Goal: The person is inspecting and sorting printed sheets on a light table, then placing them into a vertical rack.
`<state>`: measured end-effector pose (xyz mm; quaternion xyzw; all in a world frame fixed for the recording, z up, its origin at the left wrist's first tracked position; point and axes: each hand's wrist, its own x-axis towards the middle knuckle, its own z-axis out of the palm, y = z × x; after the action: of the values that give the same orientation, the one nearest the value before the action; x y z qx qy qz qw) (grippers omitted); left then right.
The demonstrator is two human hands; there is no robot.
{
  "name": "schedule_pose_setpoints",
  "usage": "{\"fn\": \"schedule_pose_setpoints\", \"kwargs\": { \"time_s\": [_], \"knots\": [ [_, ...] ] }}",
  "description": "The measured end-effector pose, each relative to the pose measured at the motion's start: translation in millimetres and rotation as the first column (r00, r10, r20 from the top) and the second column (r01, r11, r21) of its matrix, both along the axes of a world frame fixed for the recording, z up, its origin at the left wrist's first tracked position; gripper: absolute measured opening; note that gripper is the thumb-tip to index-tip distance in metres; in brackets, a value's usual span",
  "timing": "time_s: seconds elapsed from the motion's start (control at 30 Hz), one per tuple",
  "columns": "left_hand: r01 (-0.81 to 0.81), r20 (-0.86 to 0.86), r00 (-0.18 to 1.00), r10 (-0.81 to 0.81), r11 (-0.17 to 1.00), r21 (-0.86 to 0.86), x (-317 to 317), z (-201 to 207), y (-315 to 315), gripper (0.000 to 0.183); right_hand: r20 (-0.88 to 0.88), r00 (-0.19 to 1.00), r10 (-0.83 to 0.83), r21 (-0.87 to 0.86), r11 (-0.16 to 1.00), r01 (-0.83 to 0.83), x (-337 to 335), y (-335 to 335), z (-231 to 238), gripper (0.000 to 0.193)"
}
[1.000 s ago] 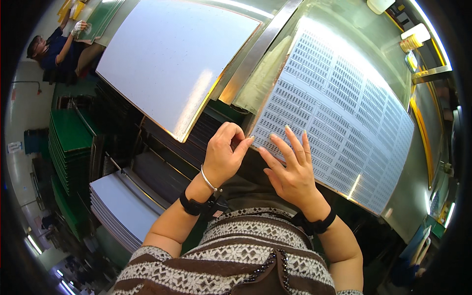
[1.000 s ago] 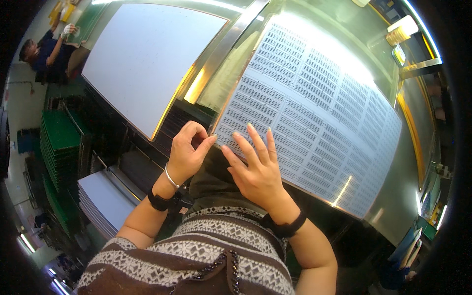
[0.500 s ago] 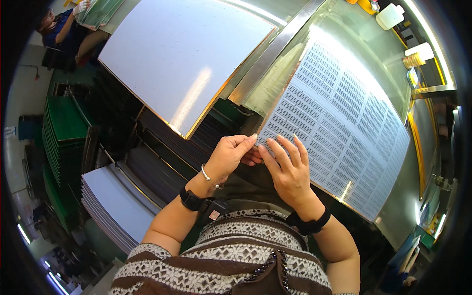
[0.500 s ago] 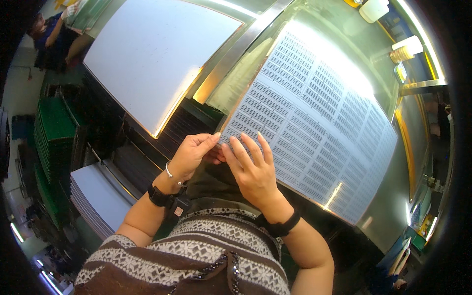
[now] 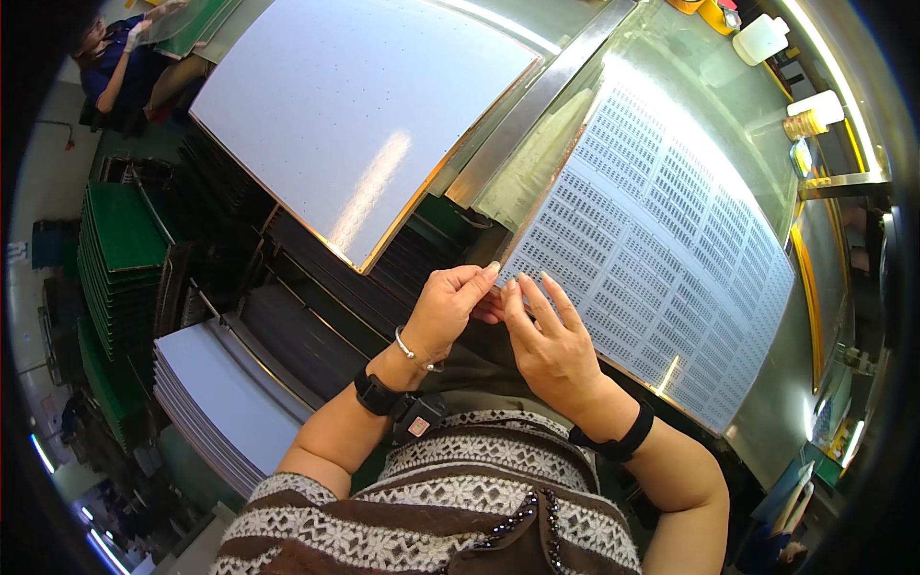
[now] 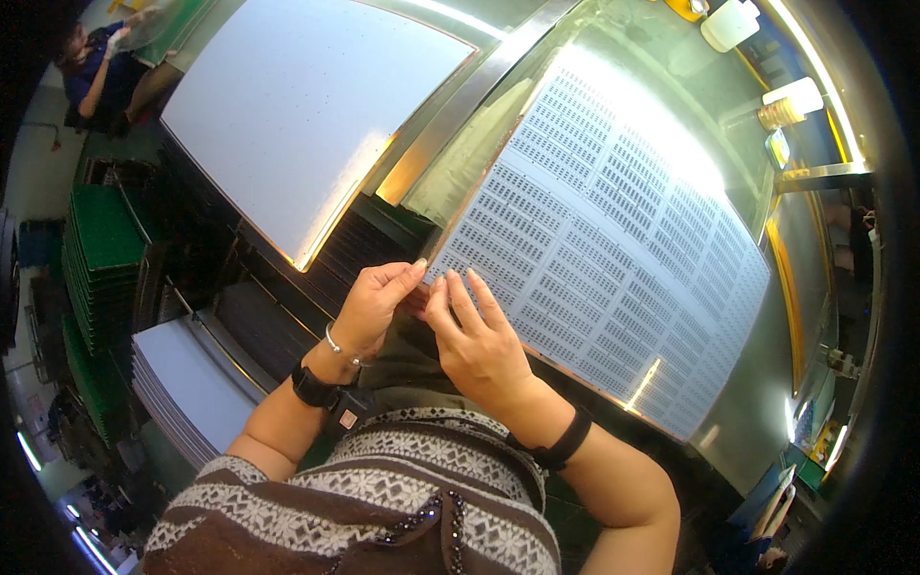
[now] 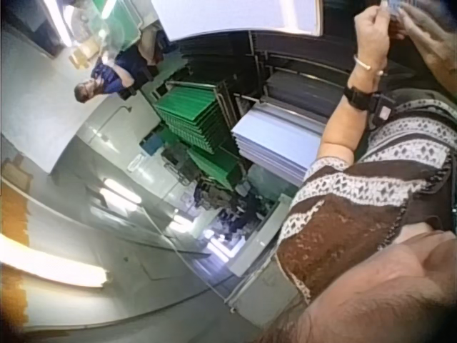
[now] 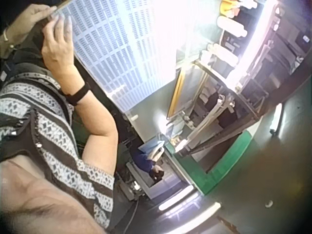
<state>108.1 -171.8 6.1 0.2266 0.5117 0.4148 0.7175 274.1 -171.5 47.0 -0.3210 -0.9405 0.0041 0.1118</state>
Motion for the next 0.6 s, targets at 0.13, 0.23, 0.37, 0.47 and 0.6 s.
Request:
{"fn": "schedule_pose_setpoints", "kwargs": {
  "time_s": [0.13,0.23,0.37,0.47,0.6],
  "knots": [
    [0.008,-0.004,1.0,-0.008,1.0,0.029,-1,-1,0,0.027,0.08,0.996,0.029,0.036,0.999,-0.032,-1,1,-1,0.039],
    [-0.019,-0.01,1.0,0.019,1.0,0.015,1,0,0,0.028,0.093,0.995,0.018,0.02,1.0,-0.02,-1,-1,1,0.04],
    [0.14,-0.062,0.988,-0.138,0.989,0.039,-12,4,9,0.027,-0.17,0.979,-0.112,-0.326,0.944,0.052,10,5,9,0.048],
    [0.289,-0.153,0.95,-0.273,0.953,0.089,-11,5,11,0.024,-0.298,0.918,-0.263,-0.5,0.862,0.084,19,6,10,0.052],
    [0.32,-0.152,0.938,-0.31,0.947,0.042,-7,-3,11,0.024,-0.328,0.904,-0.276,-0.512,0.856,0.075,8,19,16,0.057]
  ]
}}
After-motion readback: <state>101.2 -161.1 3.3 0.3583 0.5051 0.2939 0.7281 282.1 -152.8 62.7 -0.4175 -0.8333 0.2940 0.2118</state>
